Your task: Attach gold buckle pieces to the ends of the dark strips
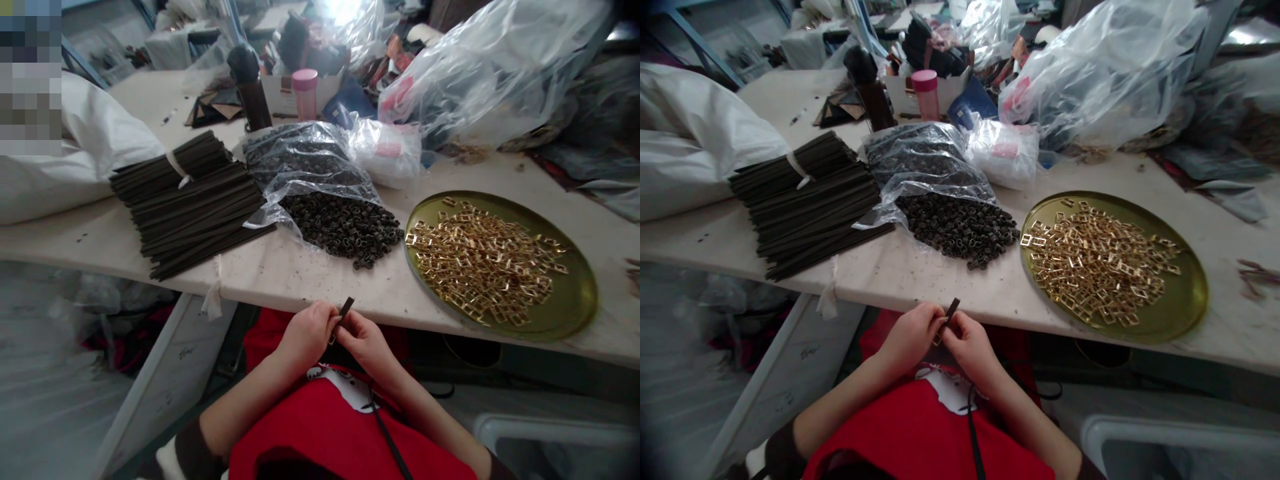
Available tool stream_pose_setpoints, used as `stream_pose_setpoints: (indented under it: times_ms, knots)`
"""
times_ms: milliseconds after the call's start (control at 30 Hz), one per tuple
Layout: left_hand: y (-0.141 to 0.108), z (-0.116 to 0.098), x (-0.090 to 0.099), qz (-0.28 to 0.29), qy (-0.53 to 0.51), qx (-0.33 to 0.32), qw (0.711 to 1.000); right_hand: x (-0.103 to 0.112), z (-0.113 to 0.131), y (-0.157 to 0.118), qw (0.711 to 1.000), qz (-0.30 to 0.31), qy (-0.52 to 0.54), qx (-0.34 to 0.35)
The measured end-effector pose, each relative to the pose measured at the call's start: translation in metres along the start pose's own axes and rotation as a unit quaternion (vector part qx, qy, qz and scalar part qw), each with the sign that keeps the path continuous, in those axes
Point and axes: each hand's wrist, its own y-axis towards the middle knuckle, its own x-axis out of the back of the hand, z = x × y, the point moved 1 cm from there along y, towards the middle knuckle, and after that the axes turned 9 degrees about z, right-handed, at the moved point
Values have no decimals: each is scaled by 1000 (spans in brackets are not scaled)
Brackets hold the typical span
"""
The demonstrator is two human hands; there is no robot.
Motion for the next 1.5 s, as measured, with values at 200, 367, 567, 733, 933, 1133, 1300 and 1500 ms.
stream_pose_setpoints:
  times_ms: [200,367,567,733,933,1133,1300,1500]
  knots:
    - [3,8,14,83,75,-90,990,-5,2,-4,999,14,43,-13]
    - [1,12,15,96,109,-108,984,-12,3,-2,996,17,84,-27]
    - [-14,26,0,95,91,-97,987,-12,-15,-3,994,62,62,-62]
    - [-51,59,-1,144,11,-33,989,-11,-25,-6,993,34,64,-92]
    - [-92,80,-22,175,11,11,984,-10,-15,-3,994,-9,85,-67]
    - [-91,62,-16,182,-99,44,977,-8,-13,-8,995,-89,43,-12]
    - [-69,33,-7,146,-270,75,949,-15,-10,-11,996,-80,14,24]
    - [-39,9,-16,68,-415,84,904,-15,-2,-10,996,-52,69,28]
